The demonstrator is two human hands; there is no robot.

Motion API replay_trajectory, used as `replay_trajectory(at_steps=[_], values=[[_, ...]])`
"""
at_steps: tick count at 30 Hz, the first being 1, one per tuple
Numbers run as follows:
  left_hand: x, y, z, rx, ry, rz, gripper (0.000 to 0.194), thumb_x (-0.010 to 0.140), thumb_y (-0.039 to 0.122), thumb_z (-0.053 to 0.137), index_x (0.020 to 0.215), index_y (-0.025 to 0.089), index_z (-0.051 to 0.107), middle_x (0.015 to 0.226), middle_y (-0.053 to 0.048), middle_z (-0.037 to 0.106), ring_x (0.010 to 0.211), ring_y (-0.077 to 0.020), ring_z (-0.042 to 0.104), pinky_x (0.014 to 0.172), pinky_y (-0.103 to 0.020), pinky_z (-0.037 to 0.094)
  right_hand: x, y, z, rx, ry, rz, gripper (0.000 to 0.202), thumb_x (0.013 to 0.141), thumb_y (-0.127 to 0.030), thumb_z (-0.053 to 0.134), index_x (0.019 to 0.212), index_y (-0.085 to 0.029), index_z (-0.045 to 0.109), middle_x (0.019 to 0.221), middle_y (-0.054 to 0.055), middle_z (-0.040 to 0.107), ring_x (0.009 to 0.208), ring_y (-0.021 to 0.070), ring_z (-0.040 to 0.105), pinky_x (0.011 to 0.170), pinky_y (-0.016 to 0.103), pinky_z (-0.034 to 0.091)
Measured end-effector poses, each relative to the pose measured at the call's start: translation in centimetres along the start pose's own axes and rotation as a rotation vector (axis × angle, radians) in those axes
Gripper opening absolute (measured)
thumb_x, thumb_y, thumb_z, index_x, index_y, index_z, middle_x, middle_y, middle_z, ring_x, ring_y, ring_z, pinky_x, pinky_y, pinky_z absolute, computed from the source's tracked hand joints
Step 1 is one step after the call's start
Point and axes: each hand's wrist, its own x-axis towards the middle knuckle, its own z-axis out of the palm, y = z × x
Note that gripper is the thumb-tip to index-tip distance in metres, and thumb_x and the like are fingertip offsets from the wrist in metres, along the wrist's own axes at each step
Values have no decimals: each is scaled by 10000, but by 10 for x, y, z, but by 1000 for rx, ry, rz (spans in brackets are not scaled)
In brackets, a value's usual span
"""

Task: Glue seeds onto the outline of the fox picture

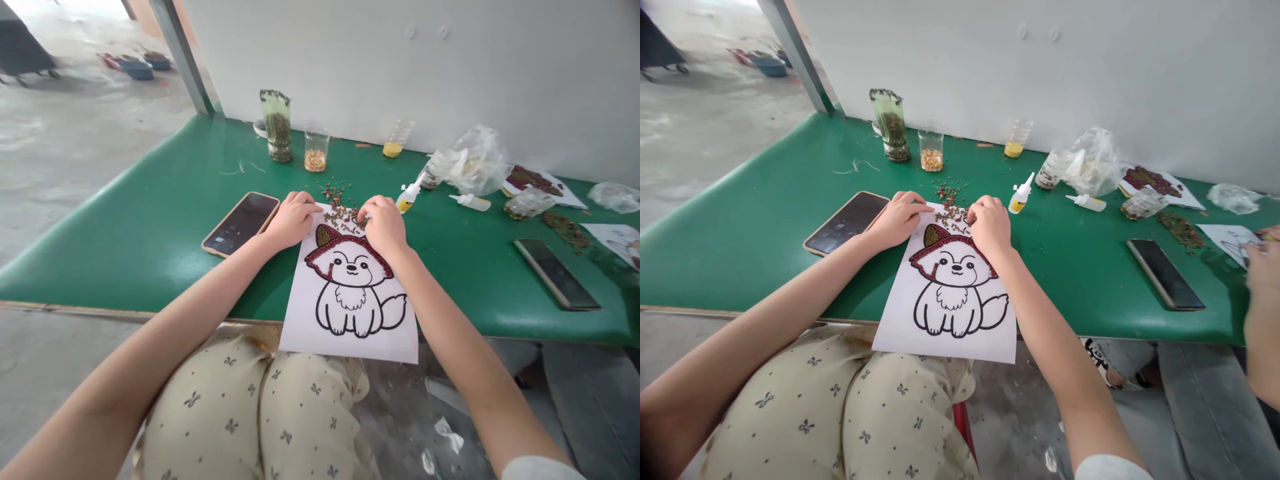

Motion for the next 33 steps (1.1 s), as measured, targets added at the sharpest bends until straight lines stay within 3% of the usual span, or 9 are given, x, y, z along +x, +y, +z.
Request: replay_trajectory(at_steps=[4, 6, 10, 15, 22, 28, 33], values=[[0, -1, 0, 5, -3, 10, 444, 813, 103, 357, 1080, 192, 701, 1107, -94, 563, 1057, -262, 445, 988, -461, 397, 2, 6, -6, -77, -76, 59, 307, 753, -20, 464, 527, -187, 586, 876, 108, 577, 946, 274, 477, 819, 425, 402], [0, -1, 0, 6, -3, 13, 439, 811, 105, 358, 1072, 185, 702, 1106, -96, 565, 1057, -264, 448, 991, -465, 395, 2, 7, -8, -95, -112, 60, 297, 753, 0, 465, 604, -185, 644, 909, 104, 590, 969, 271, 485, 840, 417, 401], [0, 0, -1, 12, -29, 9, 439, 807, 100, 360, 1083, 159, 696, 1113, -106, 563, 1073, -269, 450, 1004, -470, 386, 2, 7, -10, -130, -71, 68, 449, 735, 62, 403, 978, -194, 680, 1051, 95, 602, 1041, 256, 491, 879, 383, 385], [-1, 1, -3, 10, -37, 3, 447, 812, 105, 350, 1100, 162, 687, 1120, -103, 560, 1082, -262, 448, 1013, -461, 381, 1, 7, -13, -221, -79, 191, 342, 723, 39, 432, 899, -176, 631, 1002, 103, 619, 987, 258, 534, 786, 349, 395], [-1, 2, -4, -4, -42, 2, 444, 824, 118, 346, 1101, 175, 687, 1108, -104, 554, 1088, -266, 445, 1021, -479, 370, 0, 9, -20, -221, -150, 395, 330, 760, -12, 463, 1012, -182, 593, 1006, 99, 663, 863, 238, 590, 632, 311, 376], [-1, 2, -5, 9, -47, -1, 434, 822, 117, 352, 1093, 185, 684, 1110, -93, 563, 1087, -260, 452, 1016, -467, 377, 1, 15, -19, -125, -124, 376, 334, 729, -15, 465, 980, -176, 615, 951, 107, 686, 872, 251, 607, 689, 335, 415], [-1, 1, -4, 8, -50, 0, 435, 813, 117, 358, 1096, 163, 686, 1119, -102, 561, 1081, -262, 455, 1018, -465, 377, 5, 41, -12, 190, -112, 450, 316, 699, -28, 432, 893, -204, 609, 843, 51, 701, 829, 223, 639, 738, 347, 468]])
